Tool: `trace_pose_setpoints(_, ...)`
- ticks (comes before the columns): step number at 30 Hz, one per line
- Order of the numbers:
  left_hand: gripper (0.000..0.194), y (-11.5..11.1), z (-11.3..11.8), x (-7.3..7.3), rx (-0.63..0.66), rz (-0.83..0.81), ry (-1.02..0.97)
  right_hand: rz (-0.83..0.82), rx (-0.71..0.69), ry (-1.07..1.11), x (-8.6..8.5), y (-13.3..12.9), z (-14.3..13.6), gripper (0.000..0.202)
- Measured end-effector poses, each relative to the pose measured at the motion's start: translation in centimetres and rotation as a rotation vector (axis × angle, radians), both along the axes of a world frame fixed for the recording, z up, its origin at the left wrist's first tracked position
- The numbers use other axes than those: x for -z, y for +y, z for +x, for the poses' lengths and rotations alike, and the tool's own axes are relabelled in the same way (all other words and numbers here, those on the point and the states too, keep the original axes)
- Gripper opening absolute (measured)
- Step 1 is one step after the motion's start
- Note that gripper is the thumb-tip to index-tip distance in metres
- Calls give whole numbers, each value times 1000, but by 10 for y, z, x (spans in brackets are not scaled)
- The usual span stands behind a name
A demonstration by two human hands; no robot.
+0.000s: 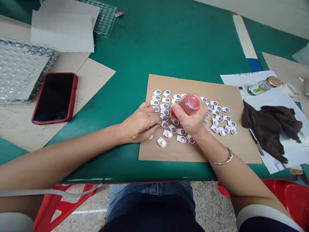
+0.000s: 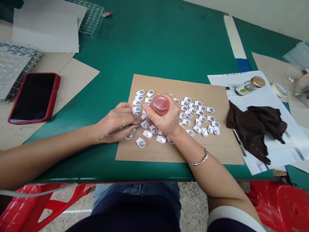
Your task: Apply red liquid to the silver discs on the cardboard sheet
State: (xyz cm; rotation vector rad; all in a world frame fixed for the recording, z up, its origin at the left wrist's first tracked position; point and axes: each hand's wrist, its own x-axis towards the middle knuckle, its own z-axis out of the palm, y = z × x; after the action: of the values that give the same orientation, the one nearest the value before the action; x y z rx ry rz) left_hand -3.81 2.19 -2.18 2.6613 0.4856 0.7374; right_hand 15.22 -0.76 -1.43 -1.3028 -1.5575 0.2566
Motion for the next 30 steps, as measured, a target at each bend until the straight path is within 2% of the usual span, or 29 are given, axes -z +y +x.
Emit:
trace_pose_setpoints(8,11,2,-3,0,14,-59,14,44,-25,-6,1,2,-1,19)
trace_pose_setpoints(18,7,4,-3,3,1,-187,-33,-10,-45,13,2,-1,-2,19)
trace_pose_setpoints(30,8,5,-2,1,-12,-254,-36,-21,-9,41,0,-2,-3,19)
